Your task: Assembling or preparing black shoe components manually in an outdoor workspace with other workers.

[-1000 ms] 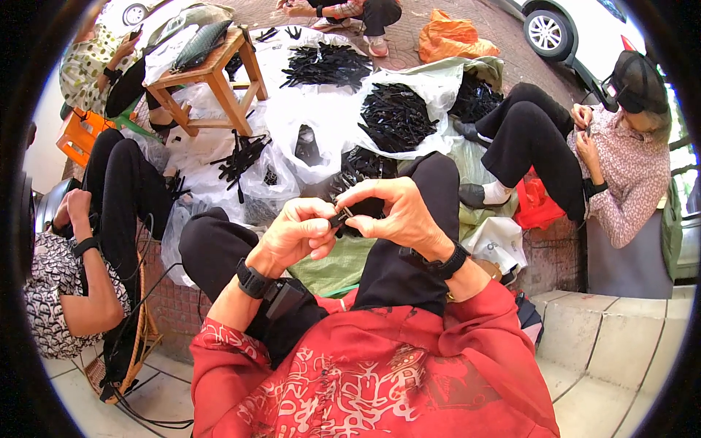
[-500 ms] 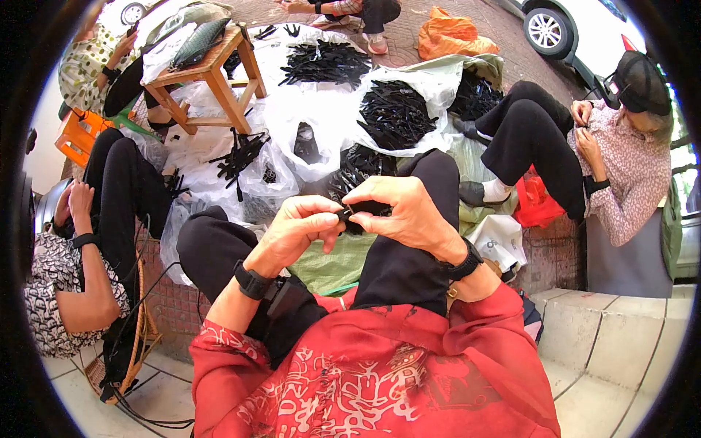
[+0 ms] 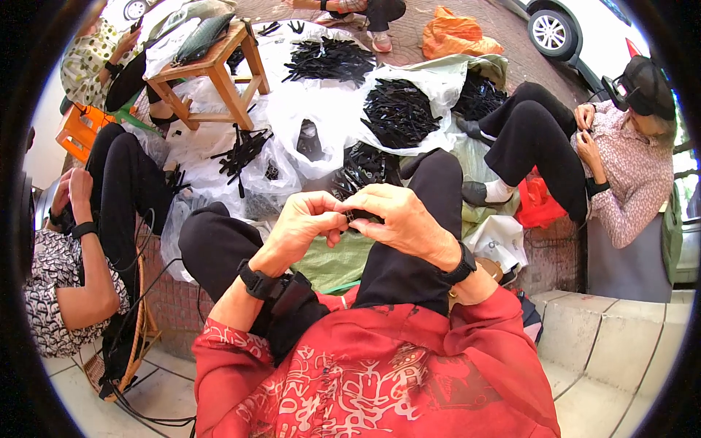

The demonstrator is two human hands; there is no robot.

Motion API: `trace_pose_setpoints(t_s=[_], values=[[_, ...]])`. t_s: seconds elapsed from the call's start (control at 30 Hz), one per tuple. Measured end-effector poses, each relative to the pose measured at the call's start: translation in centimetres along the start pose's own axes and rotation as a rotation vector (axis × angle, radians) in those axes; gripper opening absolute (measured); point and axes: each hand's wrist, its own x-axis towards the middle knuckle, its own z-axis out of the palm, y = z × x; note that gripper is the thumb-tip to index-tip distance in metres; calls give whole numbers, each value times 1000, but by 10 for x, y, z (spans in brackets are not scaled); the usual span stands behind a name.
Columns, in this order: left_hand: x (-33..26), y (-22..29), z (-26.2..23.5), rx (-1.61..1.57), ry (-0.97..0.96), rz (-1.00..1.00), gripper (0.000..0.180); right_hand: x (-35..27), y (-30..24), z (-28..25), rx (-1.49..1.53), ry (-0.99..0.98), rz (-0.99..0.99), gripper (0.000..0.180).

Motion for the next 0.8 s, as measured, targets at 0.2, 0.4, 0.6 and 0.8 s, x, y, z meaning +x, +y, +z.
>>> trace_pose_setpoints(t_s=[0.2,0.4,0.6,0.8], values=[[-1,0,3,27,28,13,5,-3,9,-1,-57,-58,12,27],[1,-1,2,40,15,-42,5,-7,12,4,-100,-3,-54,24],[0,-5,3,187,39,24,6,-6,7,9,-244,33,-109,18],[1,-13,3,162,27,57,7,-4,6,10,-254,38,-152,16]])
